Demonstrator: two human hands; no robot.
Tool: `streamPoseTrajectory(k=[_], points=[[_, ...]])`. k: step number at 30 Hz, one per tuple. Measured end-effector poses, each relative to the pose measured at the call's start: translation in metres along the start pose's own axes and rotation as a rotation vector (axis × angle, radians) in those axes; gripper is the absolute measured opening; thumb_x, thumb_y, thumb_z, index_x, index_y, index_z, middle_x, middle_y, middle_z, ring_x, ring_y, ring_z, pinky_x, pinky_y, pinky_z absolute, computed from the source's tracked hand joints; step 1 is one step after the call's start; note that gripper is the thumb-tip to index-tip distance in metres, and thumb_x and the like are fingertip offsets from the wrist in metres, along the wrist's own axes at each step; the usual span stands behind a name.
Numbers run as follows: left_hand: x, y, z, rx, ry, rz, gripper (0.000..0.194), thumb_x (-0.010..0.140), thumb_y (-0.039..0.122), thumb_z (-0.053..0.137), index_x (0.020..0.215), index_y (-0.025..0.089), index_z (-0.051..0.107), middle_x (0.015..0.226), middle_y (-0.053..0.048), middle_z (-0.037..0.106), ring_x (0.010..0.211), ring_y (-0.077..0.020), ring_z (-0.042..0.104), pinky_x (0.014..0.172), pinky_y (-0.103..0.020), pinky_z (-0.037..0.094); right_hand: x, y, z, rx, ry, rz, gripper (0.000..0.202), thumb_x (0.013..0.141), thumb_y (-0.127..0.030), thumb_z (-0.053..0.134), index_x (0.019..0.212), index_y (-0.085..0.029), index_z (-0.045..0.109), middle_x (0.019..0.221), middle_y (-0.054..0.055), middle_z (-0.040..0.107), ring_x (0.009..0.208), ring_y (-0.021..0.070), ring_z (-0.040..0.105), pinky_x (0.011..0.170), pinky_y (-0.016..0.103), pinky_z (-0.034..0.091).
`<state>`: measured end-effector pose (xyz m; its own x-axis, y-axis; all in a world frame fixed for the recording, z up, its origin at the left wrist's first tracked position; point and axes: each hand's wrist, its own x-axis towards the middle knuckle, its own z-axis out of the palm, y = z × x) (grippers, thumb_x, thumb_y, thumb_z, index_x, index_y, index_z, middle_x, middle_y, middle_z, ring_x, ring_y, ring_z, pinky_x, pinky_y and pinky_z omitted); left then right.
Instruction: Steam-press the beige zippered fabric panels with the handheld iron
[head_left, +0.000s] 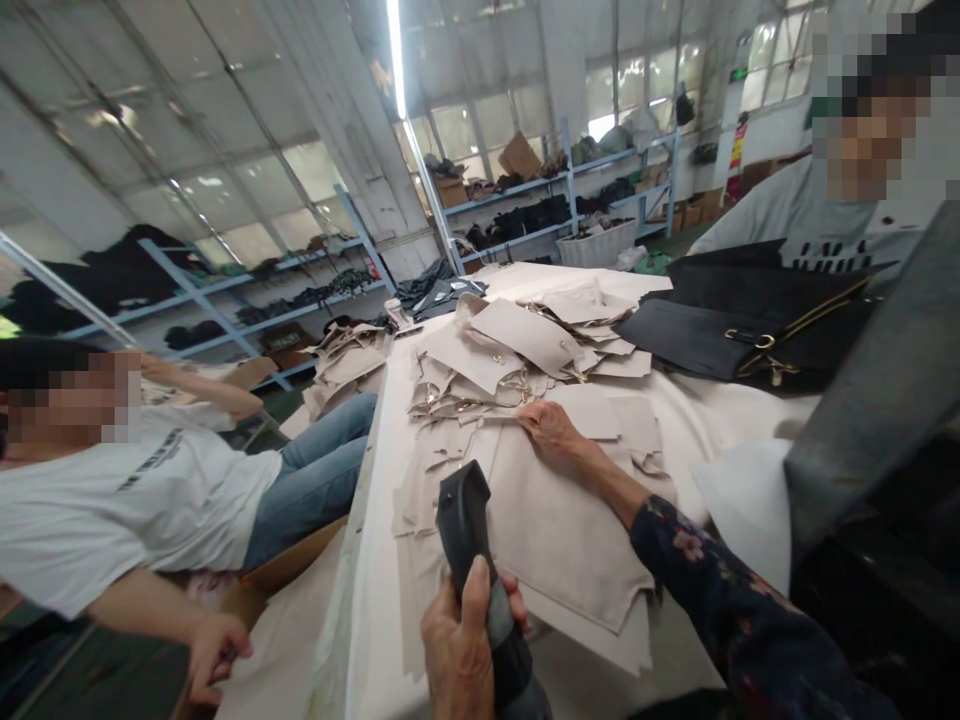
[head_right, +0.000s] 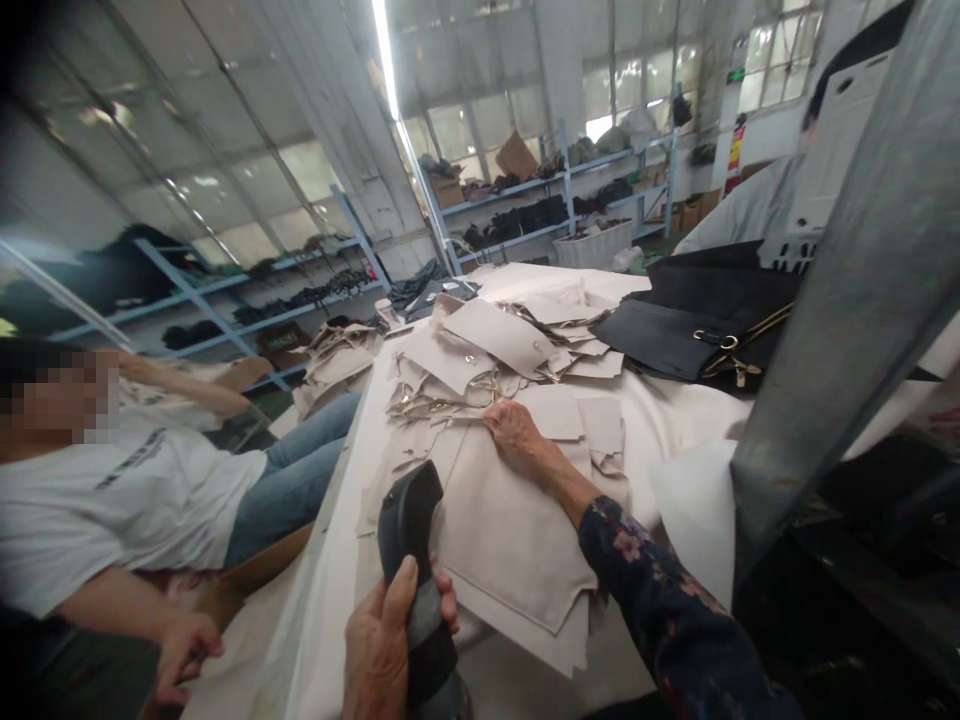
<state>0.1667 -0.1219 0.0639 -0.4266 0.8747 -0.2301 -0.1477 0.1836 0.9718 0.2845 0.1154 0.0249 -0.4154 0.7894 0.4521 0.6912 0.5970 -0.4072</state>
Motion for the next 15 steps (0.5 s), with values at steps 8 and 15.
streamPoseTrajectory(k=[8,15], points=[[0.012,0.005,0.031,0.094,-0.071,-0.011,0.043,0.071,0.056,0.057,0.068,0.013,0.058,0.045,-0.003,0.056,0.036,-0.0089,0.045,0.035,-0.018,0.034,-0.021,-0.003,-0.012,0.470,-0.151,-0.136,0.025,0.082,-0.019,0.039,0.059,-0.015,0.047,0.056,-0.004,0.037,0.053,0.0082,0.035,0.050,0.020,0.025],[0.019,0.009,0.032,0.120,0.047,0.017,0.044,0.069,0.057,0.060,0.072,0.013,0.059,0.048,-0.002,0.057,0.036,-0.0091,0.045,0.035,-0.018,0.034,-0.029,-0.009,-0.023,0.693,-0.298,-0.137,0.023,0.077,-0.022,0.043,0.056,-0.016,0.040,0.053,-0.006,0.030,0.048,0.0065,0.027,0.043,0.019,0.019]])
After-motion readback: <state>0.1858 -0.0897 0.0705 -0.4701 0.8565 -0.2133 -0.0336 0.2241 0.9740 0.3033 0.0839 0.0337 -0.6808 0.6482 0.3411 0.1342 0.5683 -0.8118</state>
